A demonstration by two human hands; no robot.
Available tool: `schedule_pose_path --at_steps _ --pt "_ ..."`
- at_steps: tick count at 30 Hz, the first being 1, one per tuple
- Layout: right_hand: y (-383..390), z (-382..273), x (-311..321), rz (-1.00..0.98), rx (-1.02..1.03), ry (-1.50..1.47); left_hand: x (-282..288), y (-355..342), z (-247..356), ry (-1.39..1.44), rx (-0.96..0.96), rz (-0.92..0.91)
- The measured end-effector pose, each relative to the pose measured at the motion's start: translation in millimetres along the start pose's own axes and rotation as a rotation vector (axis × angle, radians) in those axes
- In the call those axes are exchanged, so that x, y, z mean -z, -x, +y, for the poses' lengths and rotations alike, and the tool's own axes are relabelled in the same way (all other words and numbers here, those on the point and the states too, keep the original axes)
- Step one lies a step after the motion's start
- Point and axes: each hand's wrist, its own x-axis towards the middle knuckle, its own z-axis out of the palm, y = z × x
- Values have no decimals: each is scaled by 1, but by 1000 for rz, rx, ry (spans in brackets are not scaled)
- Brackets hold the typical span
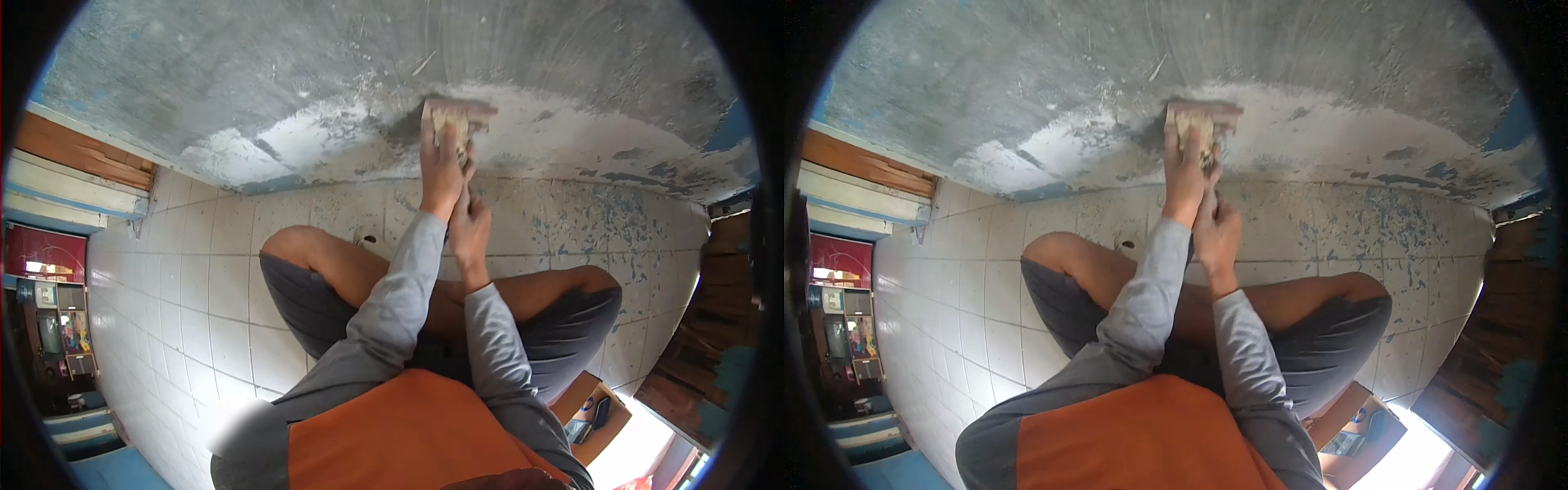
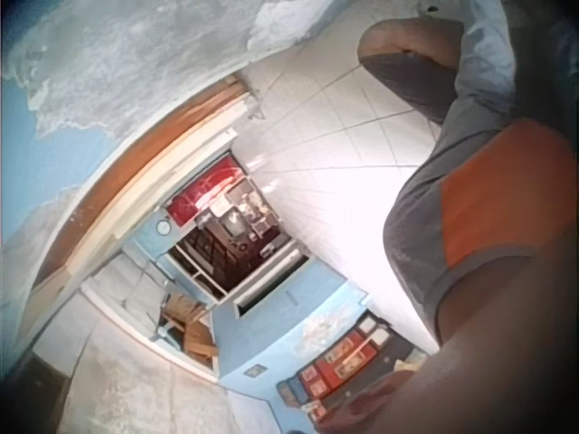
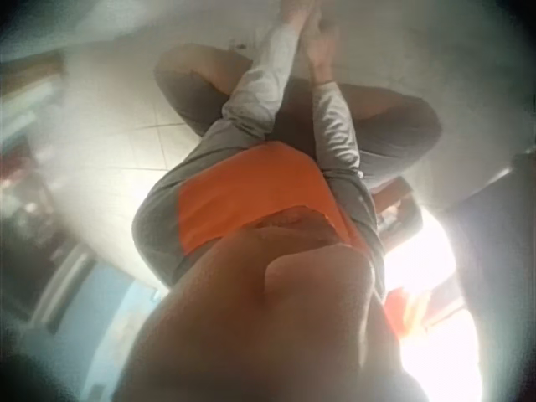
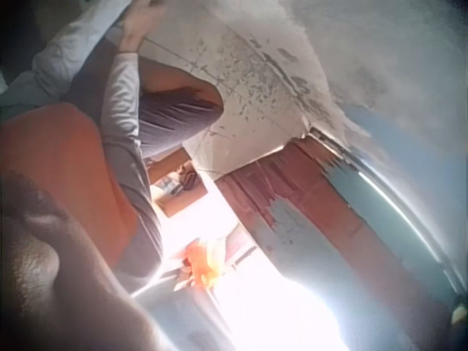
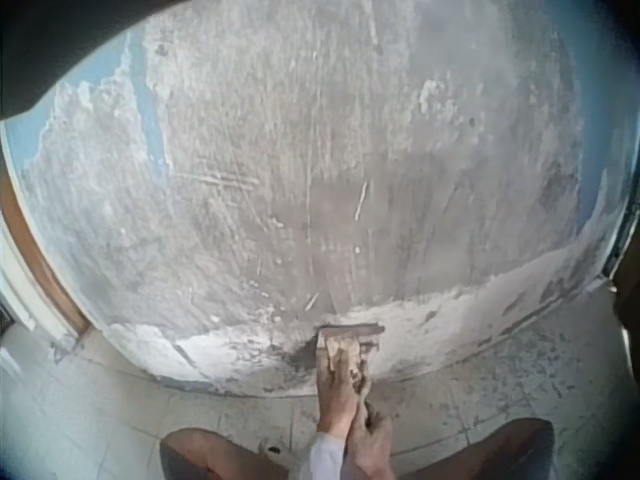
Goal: The person scrapes loose paint and debris from a wall using a metal scraper and applies filler material to the damaged area with the tool and by hand.
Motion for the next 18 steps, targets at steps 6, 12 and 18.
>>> schedule_pose_path --at_steps 6,12,18 --pt "-9 26 4 -227 -235 -106 22 0 -40 -27 71 83" --pt "-2 92 1 -186 -429 145 53 13 -100 -153 329 309" --pt "-4 17 11 -27 -127 25 8 12 -26 -3 106 -1"
